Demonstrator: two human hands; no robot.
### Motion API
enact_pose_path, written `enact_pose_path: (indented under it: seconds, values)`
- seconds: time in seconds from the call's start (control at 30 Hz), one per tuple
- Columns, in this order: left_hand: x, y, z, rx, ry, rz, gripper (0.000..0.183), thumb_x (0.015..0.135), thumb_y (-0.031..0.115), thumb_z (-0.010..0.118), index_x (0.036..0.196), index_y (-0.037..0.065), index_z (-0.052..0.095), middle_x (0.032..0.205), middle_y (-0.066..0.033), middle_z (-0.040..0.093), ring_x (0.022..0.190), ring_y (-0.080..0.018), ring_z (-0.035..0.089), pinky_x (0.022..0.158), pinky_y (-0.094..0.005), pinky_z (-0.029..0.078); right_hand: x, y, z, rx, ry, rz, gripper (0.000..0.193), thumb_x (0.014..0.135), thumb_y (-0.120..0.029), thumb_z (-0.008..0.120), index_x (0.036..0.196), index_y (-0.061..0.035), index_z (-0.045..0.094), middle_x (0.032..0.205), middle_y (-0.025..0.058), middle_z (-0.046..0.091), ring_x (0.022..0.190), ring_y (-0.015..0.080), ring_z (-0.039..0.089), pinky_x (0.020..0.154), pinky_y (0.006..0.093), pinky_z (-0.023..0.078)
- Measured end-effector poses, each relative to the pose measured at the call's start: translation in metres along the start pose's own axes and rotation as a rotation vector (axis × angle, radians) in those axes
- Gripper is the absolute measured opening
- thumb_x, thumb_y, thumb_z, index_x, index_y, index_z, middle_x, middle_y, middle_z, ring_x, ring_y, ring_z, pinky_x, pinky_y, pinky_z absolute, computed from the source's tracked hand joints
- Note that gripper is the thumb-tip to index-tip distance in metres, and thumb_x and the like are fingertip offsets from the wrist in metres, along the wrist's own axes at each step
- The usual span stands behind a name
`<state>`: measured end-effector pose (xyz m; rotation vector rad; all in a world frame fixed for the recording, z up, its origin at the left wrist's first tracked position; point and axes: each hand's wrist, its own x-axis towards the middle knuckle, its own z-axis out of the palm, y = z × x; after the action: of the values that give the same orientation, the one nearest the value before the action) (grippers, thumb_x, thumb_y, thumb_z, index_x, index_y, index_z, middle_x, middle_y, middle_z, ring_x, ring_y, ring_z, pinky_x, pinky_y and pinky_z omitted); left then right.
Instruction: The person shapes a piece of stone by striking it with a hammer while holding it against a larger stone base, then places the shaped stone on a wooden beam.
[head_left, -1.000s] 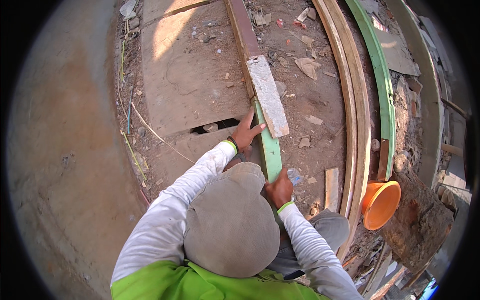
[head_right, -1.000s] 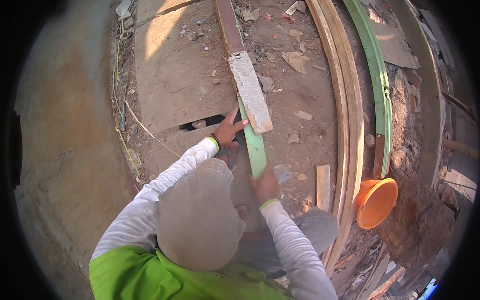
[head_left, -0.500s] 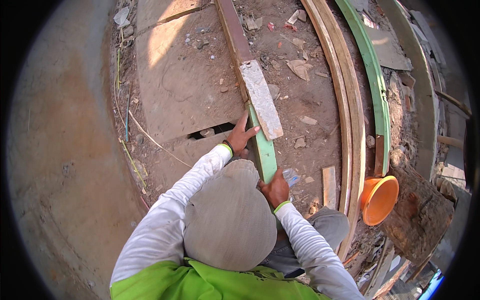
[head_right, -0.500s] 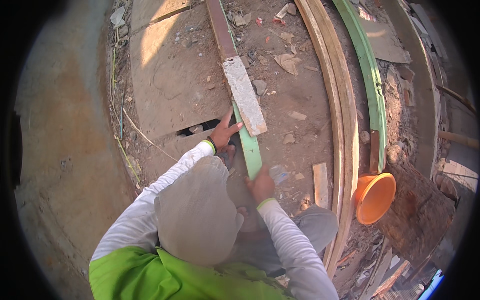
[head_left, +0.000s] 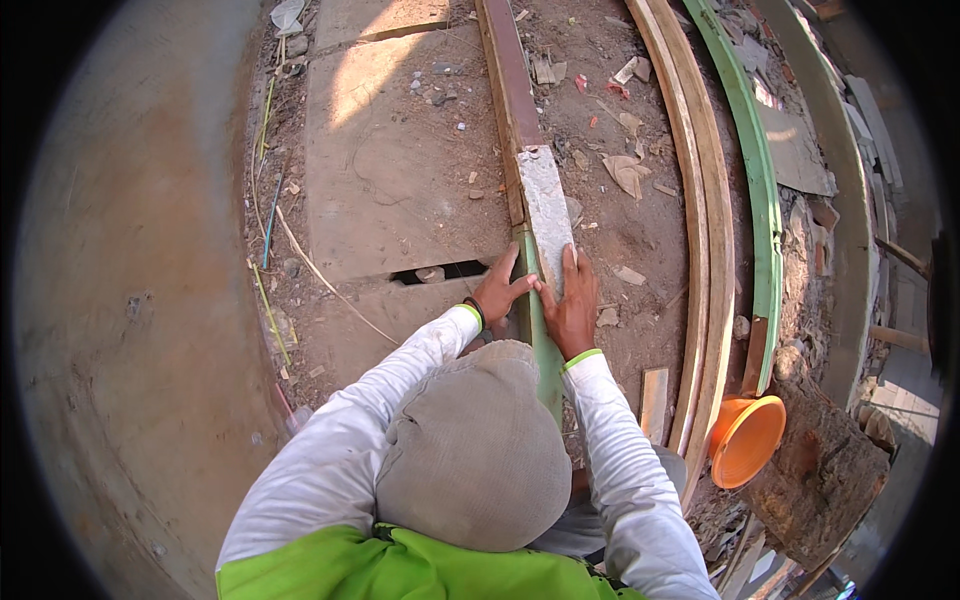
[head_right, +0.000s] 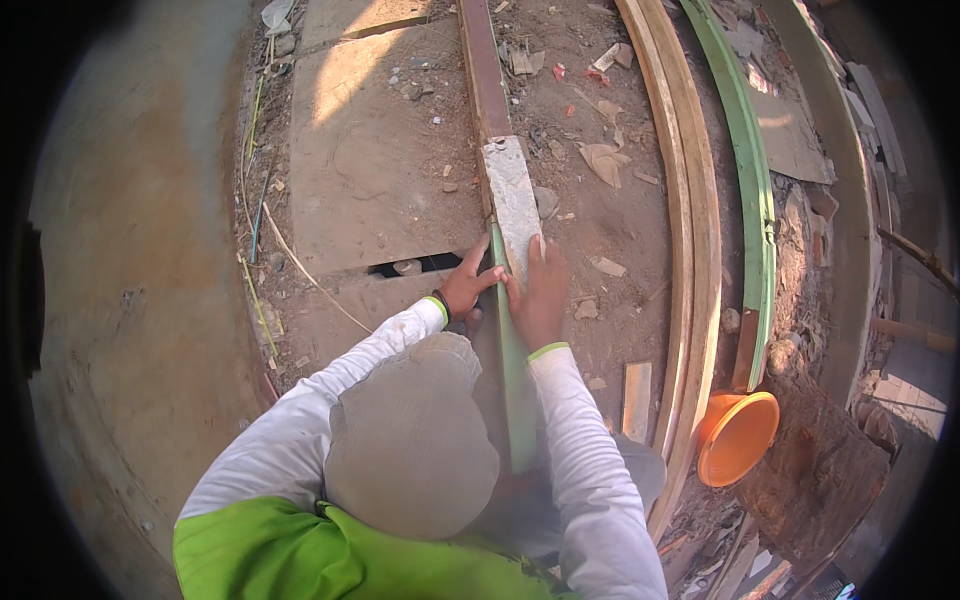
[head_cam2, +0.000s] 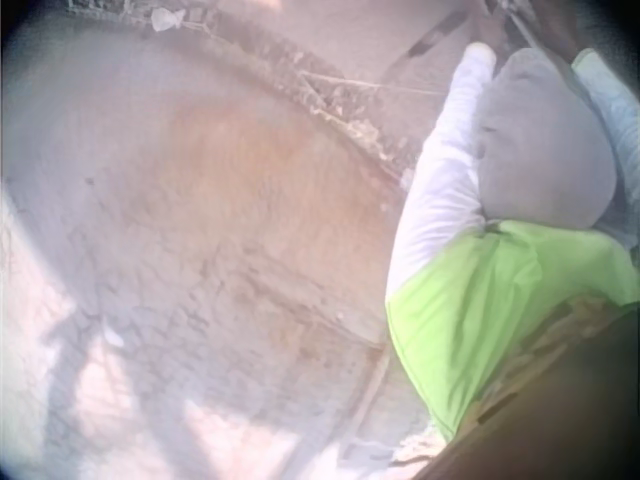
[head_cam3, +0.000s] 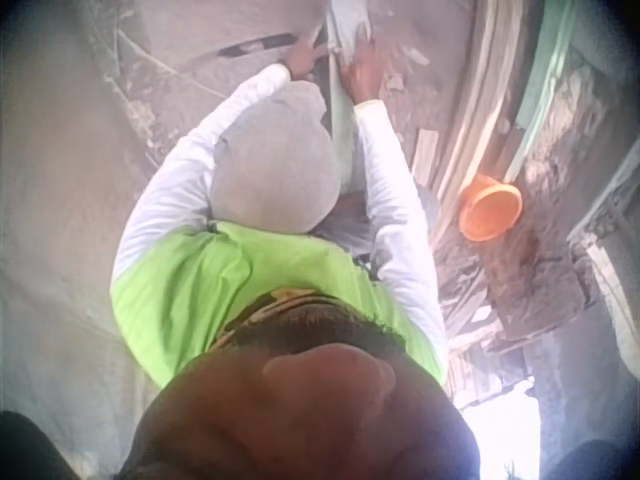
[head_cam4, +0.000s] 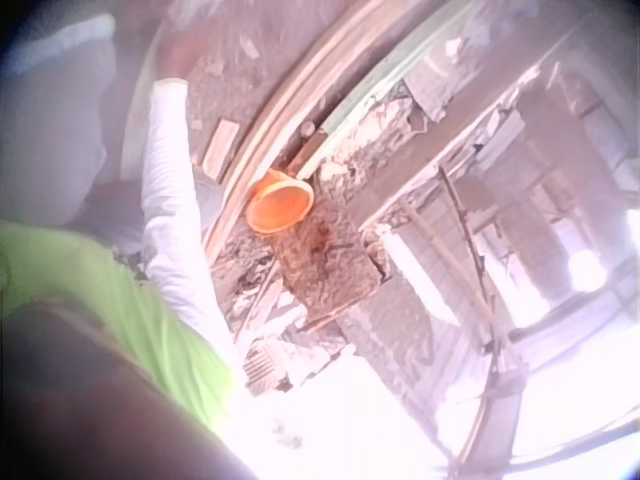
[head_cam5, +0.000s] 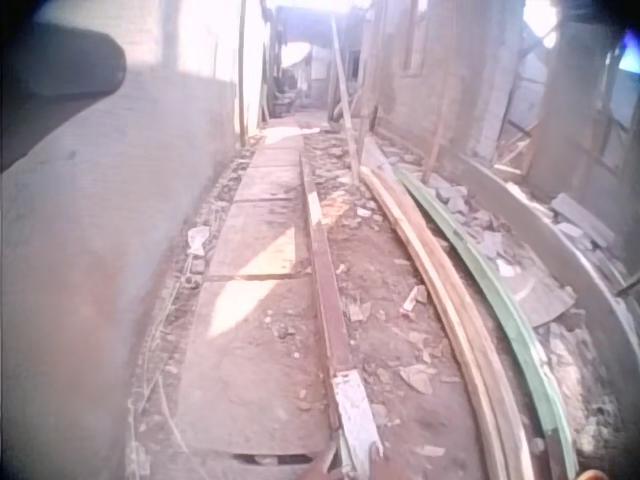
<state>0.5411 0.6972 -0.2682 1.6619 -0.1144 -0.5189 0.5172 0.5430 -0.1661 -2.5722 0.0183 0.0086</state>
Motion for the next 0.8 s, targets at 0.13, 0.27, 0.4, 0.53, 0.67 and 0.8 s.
enact_pose_path:
  seconds: [0.13, 0.27, 0.4, 0.53, 0.67, 0.8]
  values:
    - [-0.001, -0.007, -0.005, 0.051, 0.023, -0.004, 0.086, 0.095, 0.042, 0.058, 0.152, -0.007, 0.017, 0.156, -0.0301, 0.024, 0.148, -0.0368, 0.023, 0.121, -0.0384, 0.018, -0.005, -0.001, 0.016, 0.020, 0.029, 0.008, 0.074, 0.087, -0.023, 0.072, 0.147, 0.0001, 0.037, 0.144, 0.0315, 0.039, 0.131, 0.0476, 0.040, 0.109, 0.0504, 0.034]
    - [-0.003, -0.009, -0.006, 0.106, 0.020, -0.018, 0.079, 0.098, 0.038, 0.053, 0.154, -0.004, 0.017, 0.157, -0.0275, 0.025, 0.148, -0.0352, 0.023, 0.120, -0.0381, 0.018, -0.008, -0.016, 0.028, 0.058, 0.087, 0.065, 0.071, 0.089, -0.025, 0.070, 0.145, 0.0041, 0.038, 0.142, 0.0311, 0.040, 0.131, 0.0475, 0.039, 0.110, 0.0506, 0.033]
    - [-0.001, 0.000, -0.007, 0.109, -0.005, -0.036, 0.075, 0.100, 0.038, 0.048, 0.154, -0.004, 0.017, 0.158, -0.0273, 0.023, 0.149, -0.0349, 0.021, 0.121, -0.0378, 0.018, -0.008, -0.022, 0.035, 0.082, 0.167, 0.098, 0.070, 0.090, -0.025, 0.069, 0.144, 0.0068, 0.037, 0.141, 0.0310, 0.040, 0.131, 0.0469, 0.038, 0.110, 0.0506, 0.032]
    - [-0.002, 0.000, -0.012, 0.106, 0.006, -0.037, 0.072, 0.101, 0.037, 0.045, 0.154, -0.004, 0.017, 0.159, -0.0262, 0.022, 0.149, -0.0341, 0.020, 0.121, -0.0377, 0.017, -0.007, -0.024, 0.043, 0.112, 0.178, 0.094, 0.070, 0.091, -0.024, 0.068, 0.144, 0.0069, 0.036, 0.141, 0.0311, 0.040, 0.132, 0.0461, 0.038, 0.112, 0.0502, 0.031]
    - [-0.003, 0.000, -0.004, 0.121, 0.050, -0.023, 0.071, 0.101, 0.040, 0.041, 0.151, -0.007, 0.022, 0.157, -0.0284, 0.025, 0.148, -0.0359, 0.024, 0.121, -0.0380, 0.019, -0.002, -0.030, 0.040, 0.127, 0.169, 0.124, 0.070, 0.090, -0.021, 0.069, 0.145, 0.0056, 0.035, 0.140, 0.0294, 0.041, 0.132, 0.0446, 0.039, 0.111, 0.0492, 0.032]
    - [-0.002, 0.003, -0.009, -0.036, 0.114, -0.028, 0.070, 0.102, 0.042, 0.037, 0.149, -0.008, 0.027, 0.154, -0.0292, 0.030, 0.146, -0.0366, 0.028, 0.120, -0.0386, 0.021, -0.001, -0.027, 0.039, 0.096, 0.180, 0.081, 0.070, 0.088, -0.018, 0.071, 0.145, 0.0047, 0.037, 0.138, 0.0277, 0.043, 0.129, 0.0434, 0.042, 0.109, 0.0478, 0.034]
